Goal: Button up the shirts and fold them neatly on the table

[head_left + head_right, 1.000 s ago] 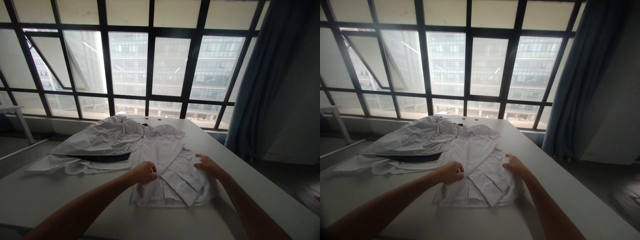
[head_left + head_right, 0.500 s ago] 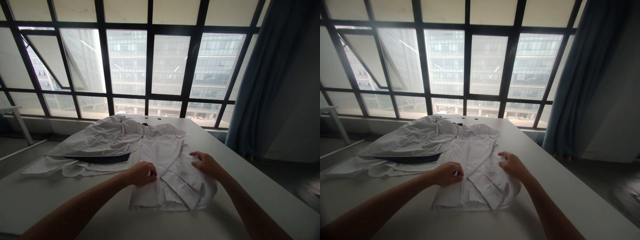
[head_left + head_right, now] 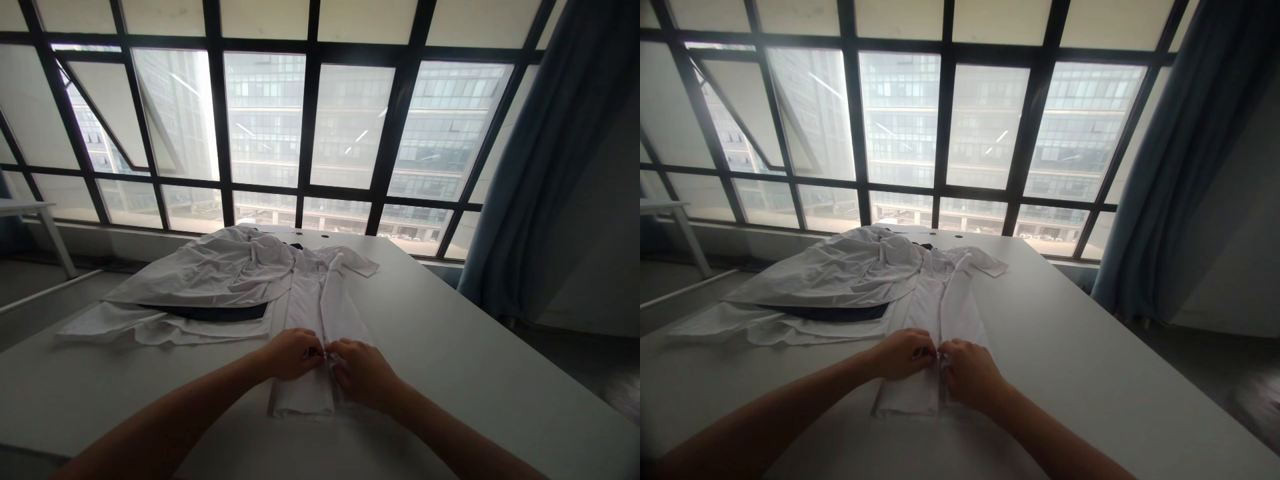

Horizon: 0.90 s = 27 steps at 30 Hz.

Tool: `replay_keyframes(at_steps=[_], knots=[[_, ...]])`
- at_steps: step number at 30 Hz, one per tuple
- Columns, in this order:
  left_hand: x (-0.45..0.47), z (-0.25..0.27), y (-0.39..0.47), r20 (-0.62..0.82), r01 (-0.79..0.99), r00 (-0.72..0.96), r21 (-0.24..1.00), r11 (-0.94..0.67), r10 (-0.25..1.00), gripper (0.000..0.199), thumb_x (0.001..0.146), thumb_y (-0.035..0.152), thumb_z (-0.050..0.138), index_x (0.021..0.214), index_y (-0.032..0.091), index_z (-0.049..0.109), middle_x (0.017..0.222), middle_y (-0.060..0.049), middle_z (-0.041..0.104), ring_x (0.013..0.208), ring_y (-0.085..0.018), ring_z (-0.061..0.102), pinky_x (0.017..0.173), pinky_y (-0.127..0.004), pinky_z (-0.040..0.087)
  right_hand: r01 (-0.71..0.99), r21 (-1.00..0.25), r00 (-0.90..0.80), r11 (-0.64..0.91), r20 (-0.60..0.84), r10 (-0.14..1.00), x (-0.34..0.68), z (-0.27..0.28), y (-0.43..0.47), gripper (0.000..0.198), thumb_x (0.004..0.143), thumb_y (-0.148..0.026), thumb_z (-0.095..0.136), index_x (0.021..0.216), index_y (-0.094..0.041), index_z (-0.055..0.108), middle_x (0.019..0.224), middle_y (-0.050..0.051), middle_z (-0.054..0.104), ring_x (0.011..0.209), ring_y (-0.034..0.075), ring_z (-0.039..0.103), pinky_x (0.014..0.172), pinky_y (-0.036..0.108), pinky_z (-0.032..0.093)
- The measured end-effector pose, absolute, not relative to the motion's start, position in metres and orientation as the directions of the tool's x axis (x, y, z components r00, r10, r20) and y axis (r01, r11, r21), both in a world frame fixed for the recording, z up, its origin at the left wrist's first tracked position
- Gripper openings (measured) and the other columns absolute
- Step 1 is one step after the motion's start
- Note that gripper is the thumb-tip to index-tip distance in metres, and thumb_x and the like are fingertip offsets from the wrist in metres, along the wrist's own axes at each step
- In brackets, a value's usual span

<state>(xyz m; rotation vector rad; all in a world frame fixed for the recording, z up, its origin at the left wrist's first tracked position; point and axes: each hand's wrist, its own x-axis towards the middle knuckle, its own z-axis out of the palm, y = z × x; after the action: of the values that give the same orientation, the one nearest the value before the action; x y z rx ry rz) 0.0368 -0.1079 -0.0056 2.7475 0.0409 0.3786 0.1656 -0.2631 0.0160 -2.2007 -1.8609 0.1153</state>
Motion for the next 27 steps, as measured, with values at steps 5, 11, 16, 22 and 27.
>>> replay_keyframes(at_steps=[5, 11, 16, 22, 27], knots=[[0.037, -0.001, -0.112, 0.225, -0.011, 0.971, 0.384, -0.923, 0.082, 0.016, 0.082, 0.027, 0.060, 0.090, 0.020, 0.072, 0.082, -0.002, 0.068, 0.074, -0.014, 0.061, 0.067, -0.022, 0.042, 0.865, -0.492, 0.168, -0.100, 0.096, 0.981, 0.169, 0.024, -0.270, 0.040, 0.080, -0.022, 0.055, 0.118, -0.020, 0.066, 0.102, 0.009, 0.071, 0.087, 0.019, 0.066, 0.075, 0.027, 0.047], [0.036, 0.003, -0.120, 0.181, 0.000, 0.981, 0.385, -0.923, 0.075, 0.021, 0.083, 0.032, 0.059, 0.090, 0.019, 0.073, 0.078, -0.003, 0.069, 0.071, -0.015, 0.061, 0.065, -0.023, 0.041, 0.635, -0.753, 0.115, -0.172, -0.128, 0.985, 0.177, 0.027, -0.269, 0.042, 0.084, -0.042, 0.059, 0.119, -0.018, 0.062, 0.098, 0.007, 0.068, 0.067, 0.012, 0.063, 0.058, 0.022, 0.049], [0.038, 0.004, -0.127, 0.195, 0.085, 0.962, 0.445, -0.891, 0.189, 0.029, 0.086, 0.040, 0.058, 0.105, 0.022, 0.069, 0.086, -0.002, 0.069, 0.072, -0.015, 0.060, 0.069, -0.024, 0.042, 0.679, -0.710, 0.176, -0.188, -0.091, 0.980, 0.198, 0.025, -0.266, 0.043, 0.086, -0.048, 0.055, 0.118, -0.019, 0.063, 0.096, 0.007, 0.069, 0.068, 0.013, 0.065, 0.061, 0.024, 0.051], [0.038, 0.007, -0.137, 0.134, 0.080, 0.977, 0.486, -0.870, 0.164, 0.044, 0.081, 0.051, 0.064, 0.116, 0.024, 0.065, 0.092, -0.002, 0.069, 0.077, -0.016, 0.060, 0.071, -0.025, 0.042, 0.902, -0.384, 0.249, -0.195, 0.097, 0.964, 0.228, 0.010, -0.264, 0.044, 0.076, -0.041, 0.069, 0.116, -0.023, 0.067, 0.111, 0.008, 0.065, 0.090, 0.021, 0.064, 0.074, 0.028, 0.048], [0.038, 0.006, -0.152, 0.064, 0.105, 0.987, 0.443, -0.891, 0.148, 0.052, 0.069, 0.060, 0.071, 0.107, 0.024, 0.069, 0.083, -0.002, 0.067, 0.074, -0.018, 0.060, 0.067, -0.025, 0.041, 0.917, -0.318, 0.279, -0.242, 0.074, 0.958, 0.239, 0.004, -0.262, 0.041, 0.077, -0.038, 0.066, 0.115, -0.021, 0.066, 0.108, 0.008, 0.063, 0.091, 0.020, 0.062, 0.077, 0.028, 0.045]])
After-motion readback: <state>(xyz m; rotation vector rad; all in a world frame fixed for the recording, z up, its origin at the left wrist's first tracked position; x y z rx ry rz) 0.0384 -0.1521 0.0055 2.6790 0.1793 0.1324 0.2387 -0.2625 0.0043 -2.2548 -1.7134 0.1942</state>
